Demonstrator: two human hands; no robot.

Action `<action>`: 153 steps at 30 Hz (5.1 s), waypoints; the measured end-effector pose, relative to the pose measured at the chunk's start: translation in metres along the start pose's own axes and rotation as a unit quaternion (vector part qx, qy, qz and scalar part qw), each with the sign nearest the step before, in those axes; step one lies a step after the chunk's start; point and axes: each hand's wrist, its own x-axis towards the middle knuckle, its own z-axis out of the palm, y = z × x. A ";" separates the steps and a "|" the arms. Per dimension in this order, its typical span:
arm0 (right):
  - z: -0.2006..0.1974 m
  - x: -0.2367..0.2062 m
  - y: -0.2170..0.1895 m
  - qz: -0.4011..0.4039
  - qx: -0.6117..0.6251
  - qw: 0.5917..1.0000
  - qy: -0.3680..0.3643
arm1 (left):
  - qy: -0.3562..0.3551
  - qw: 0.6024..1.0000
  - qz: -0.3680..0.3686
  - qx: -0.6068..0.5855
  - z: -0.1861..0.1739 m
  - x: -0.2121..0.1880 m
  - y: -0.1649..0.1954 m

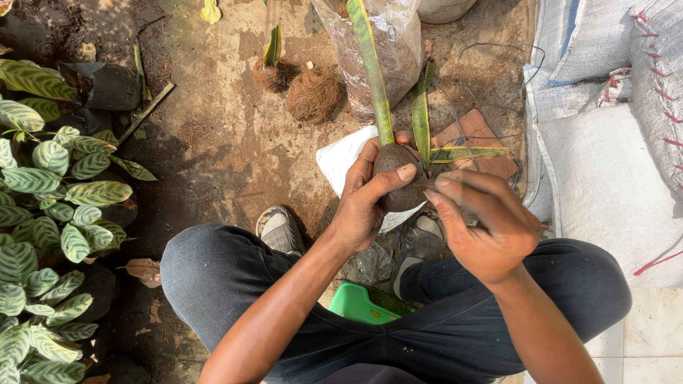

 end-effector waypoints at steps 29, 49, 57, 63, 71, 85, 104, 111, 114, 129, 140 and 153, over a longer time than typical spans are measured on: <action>-0.010 -0.005 0.008 0.133 0.183 0.972 -0.070 | -0.121 0.982 0.055 0.135 -0.009 -0.004 -0.003; -0.028 0.008 0.007 0.102 0.213 0.965 -0.115 | -0.143 0.980 0.054 0.124 0.000 -0.011 0.004; -0.025 0.007 0.007 0.073 0.138 0.983 -0.098 | -0.108 0.987 0.051 0.104 -0.002 -0.008 0.001; -0.021 0.004 0.008 0.084 0.188 0.976 -0.075 | -0.092 0.990 0.034 0.097 -0.004 -0.006 -0.001; -0.020 0.002 0.006 0.056 0.156 0.985 -0.055 | -0.114 0.986 0.026 0.115 -0.002 -0.007 0.003; -0.022 -0.001 0.006 0.046 0.139 0.988 -0.046 | -0.149 0.988 0.000 0.046 -0.004 -0.007 -0.002; -0.064 0.032 0.008 -0.012 0.316 0.885 -0.340 | -0.080 0.917 0.068 0.384 0.011 -0.010 0.009; -0.053 0.025 0.005 0.011 0.204 0.963 -0.174 | -0.076 0.891 0.087 0.439 0.012 -0.010 0.009; -0.045 0.026 0.005 -0.045 0.059 0.985 -0.158 | -0.071 0.887 0.075 0.451 0.012 -0.009 0.009; -0.035 0.019 0.008 -0.075 0.047 0.974 -0.207 | -0.069 0.887 0.030 0.456 0.015 -0.010 0.009; -0.034 0.003 0.019 -0.047 0.082 0.984 -0.152 | -0.088 0.896 0.046 0.433 0.012 -0.011 0.007; -0.046 0.024 0.003 -0.042 0.074 0.979 -0.186 | -0.086 0.914 0.010 0.396 0.012 -0.011 0.007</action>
